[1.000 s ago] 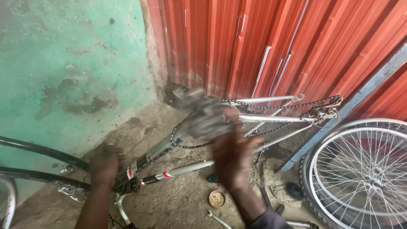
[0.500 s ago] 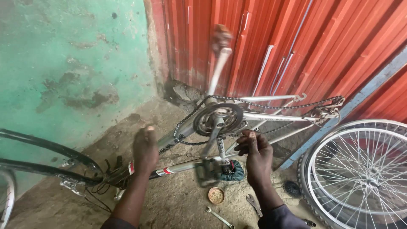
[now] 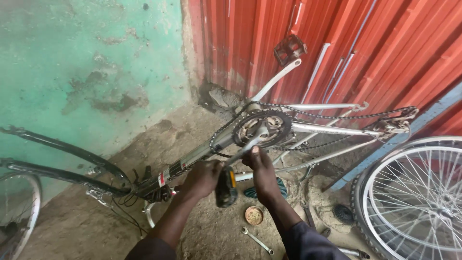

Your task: Repairing a bicycle crankset using a wrench and manual manipulation

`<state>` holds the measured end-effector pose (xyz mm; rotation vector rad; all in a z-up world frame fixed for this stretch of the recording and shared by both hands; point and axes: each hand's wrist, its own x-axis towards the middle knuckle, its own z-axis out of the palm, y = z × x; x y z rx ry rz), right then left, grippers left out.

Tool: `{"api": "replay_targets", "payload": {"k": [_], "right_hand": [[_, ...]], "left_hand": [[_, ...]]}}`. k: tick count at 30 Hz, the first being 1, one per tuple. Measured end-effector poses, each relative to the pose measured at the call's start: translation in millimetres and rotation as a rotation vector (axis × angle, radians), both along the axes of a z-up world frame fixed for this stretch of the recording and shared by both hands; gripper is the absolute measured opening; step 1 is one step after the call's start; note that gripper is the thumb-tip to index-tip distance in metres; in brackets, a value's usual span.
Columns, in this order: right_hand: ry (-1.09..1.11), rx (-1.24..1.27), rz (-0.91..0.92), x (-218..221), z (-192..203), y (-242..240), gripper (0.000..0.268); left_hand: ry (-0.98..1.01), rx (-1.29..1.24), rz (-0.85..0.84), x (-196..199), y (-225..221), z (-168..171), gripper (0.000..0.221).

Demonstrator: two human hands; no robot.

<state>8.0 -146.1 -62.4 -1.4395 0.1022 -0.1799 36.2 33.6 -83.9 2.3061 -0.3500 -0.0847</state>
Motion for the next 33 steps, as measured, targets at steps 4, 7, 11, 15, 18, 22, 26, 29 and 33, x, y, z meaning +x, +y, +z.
{"api": "replay_targets", "payload": {"k": [4, 7, 11, 15, 18, 22, 26, 29, 33], "right_hand": [[0.044, 0.291, -0.156, 27.5, -15.2, 2.6, 0.068], [0.179, 0.274, -0.223, 12.9, 25.7, 25.0, 0.069], [0.317, 0.242, -0.290, 17.2, 25.9, 24.1, 0.067], [0.288, 0.228, -0.255, 17.6, 24.3, 21.1, 0.065], [0.329, 0.165, -0.207, 21.3, 20.7, 17.1, 0.070], [0.267, 0.030, -0.223, 28.8, -3.2, 12.1, 0.070], [0.267, -0.200, -0.019, 24.6, -6.8, 15.6, 0.046], [0.096, -0.340, 0.010, 33.4, -29.8, -1.8, 0.066], [0.146, -0.654, 0.085, 58.6, -66.9, -37.6, 0.067]], "left_hand": [[0.003, 0.302, -0.088, 23.8, -8.4, -25.1, 0.028], [-0.059, 0.342, -0.127, 28.6, -4.9, -24.1, 0.024], [-0.078, 0.342, -0.089, 32.3, -5.8, -14.0, 0.027], [-0.148, 0.196, -0.045, 43.9, 1.7, -20.8, 0.022], [-0.193, 0.222, -0.043, 52.8, 0.7, -26.0, 0.027], [-0.199, 0.235, -0.026, 53.5, -4.0, -25.7, 0.021], [-0.094, 0.186, 0.040, 47.6, -1.4, -4.0, 0.028], [-0.105, 0.158, -0.050, 45.0, 10.0, 5.5, 0.030], [-0.092, 0.188, -0.046, 49.8, 16.4, -7.7, 0.029]]}}
